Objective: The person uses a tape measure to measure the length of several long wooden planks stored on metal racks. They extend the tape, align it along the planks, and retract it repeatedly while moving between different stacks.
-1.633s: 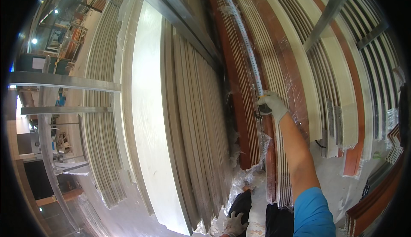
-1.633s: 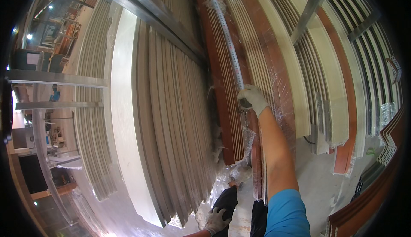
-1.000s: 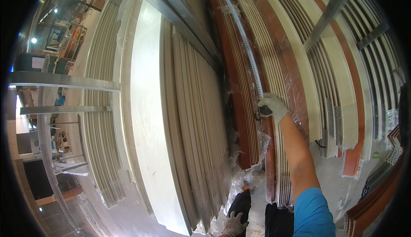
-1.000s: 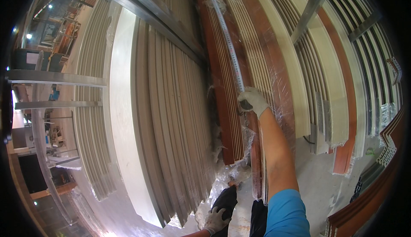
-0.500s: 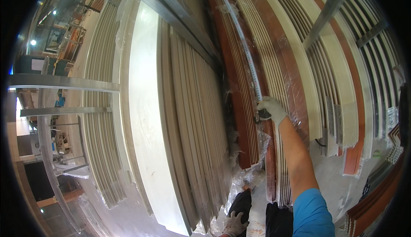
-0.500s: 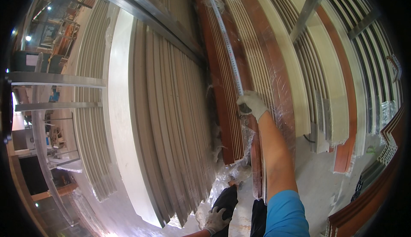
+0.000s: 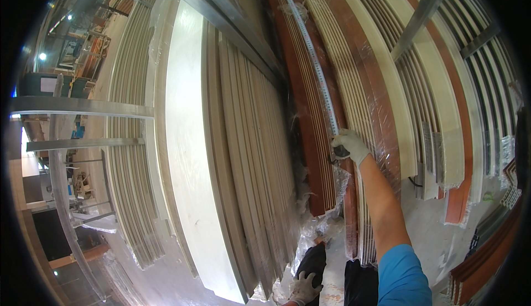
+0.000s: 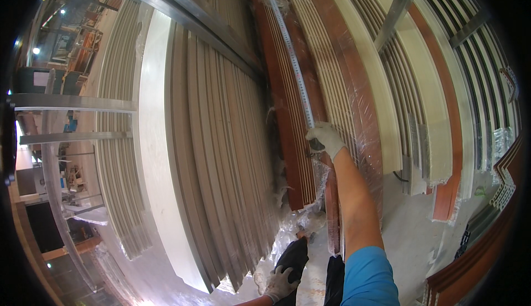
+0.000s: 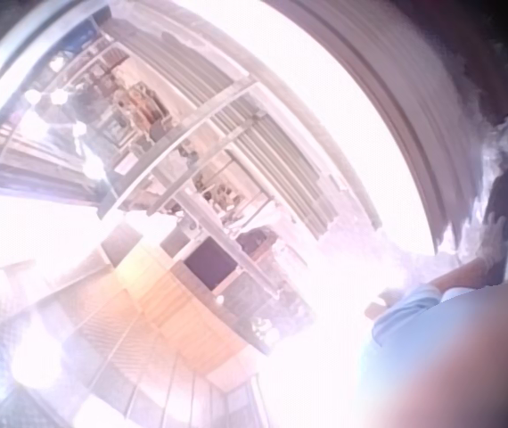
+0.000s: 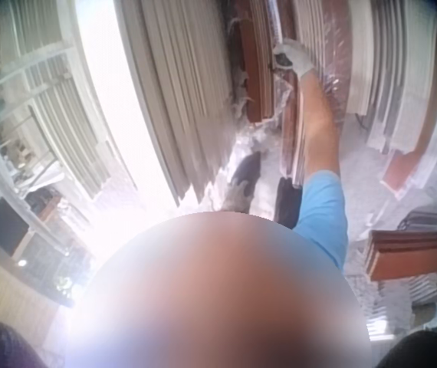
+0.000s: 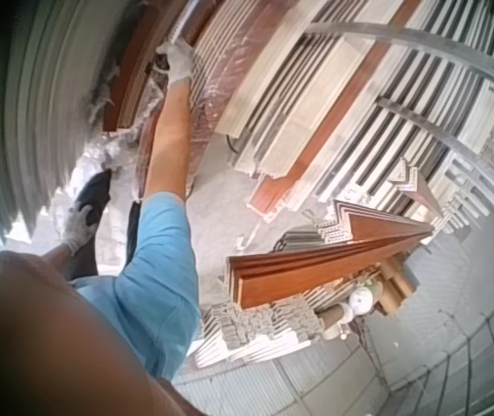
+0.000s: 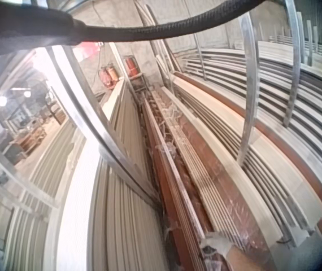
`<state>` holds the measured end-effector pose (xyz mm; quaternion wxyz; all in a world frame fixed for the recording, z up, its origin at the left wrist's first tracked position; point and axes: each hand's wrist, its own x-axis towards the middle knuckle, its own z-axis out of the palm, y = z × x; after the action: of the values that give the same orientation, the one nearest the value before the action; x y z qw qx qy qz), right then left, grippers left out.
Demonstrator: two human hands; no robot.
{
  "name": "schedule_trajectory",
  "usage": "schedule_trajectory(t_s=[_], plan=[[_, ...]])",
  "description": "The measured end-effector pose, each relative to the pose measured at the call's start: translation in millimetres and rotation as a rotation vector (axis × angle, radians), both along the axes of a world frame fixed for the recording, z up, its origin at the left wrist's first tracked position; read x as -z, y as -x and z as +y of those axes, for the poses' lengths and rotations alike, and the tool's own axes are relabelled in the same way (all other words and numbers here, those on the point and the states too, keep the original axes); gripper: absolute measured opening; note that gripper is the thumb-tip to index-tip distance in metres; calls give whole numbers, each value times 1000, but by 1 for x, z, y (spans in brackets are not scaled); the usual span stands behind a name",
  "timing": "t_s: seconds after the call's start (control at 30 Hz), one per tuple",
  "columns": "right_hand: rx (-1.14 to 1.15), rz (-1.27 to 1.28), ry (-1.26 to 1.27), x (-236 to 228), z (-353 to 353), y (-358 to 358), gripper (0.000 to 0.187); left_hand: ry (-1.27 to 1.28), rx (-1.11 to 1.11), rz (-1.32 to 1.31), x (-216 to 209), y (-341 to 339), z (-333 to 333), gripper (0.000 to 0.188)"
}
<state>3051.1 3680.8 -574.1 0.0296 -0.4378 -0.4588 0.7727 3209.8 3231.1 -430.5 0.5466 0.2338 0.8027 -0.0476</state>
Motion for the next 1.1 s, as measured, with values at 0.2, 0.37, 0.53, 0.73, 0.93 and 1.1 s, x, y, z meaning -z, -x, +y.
schedule_trajectory(t_s=[0.2, 0.37, 0.53, 0.73, 0.93, 1.1], plan=[[-2, -17, -11, -5, -4, 0, 20, 4, 5, -9, -2, 2, 1, 67], [-17, -52, 28, -11, -3, 2, 29, -15, 14, 4, -2, 2, 0, 67], [-4, -14, 45, -11, 4, 7, 22, -3, 2, -10, 0, 2, -1, 68], [15, 13, 55, -22, 25, 22, 22, -5, 12, -7, 0, 2, -2, 68], [82, -6, 50, -43, 33, 28, 27, -6, 3, 1, 3, 0, -3, 67], [89, -20, 9, -48, 35, 28, 29, 57, -1, -30, 6, 0, -3, 66]])
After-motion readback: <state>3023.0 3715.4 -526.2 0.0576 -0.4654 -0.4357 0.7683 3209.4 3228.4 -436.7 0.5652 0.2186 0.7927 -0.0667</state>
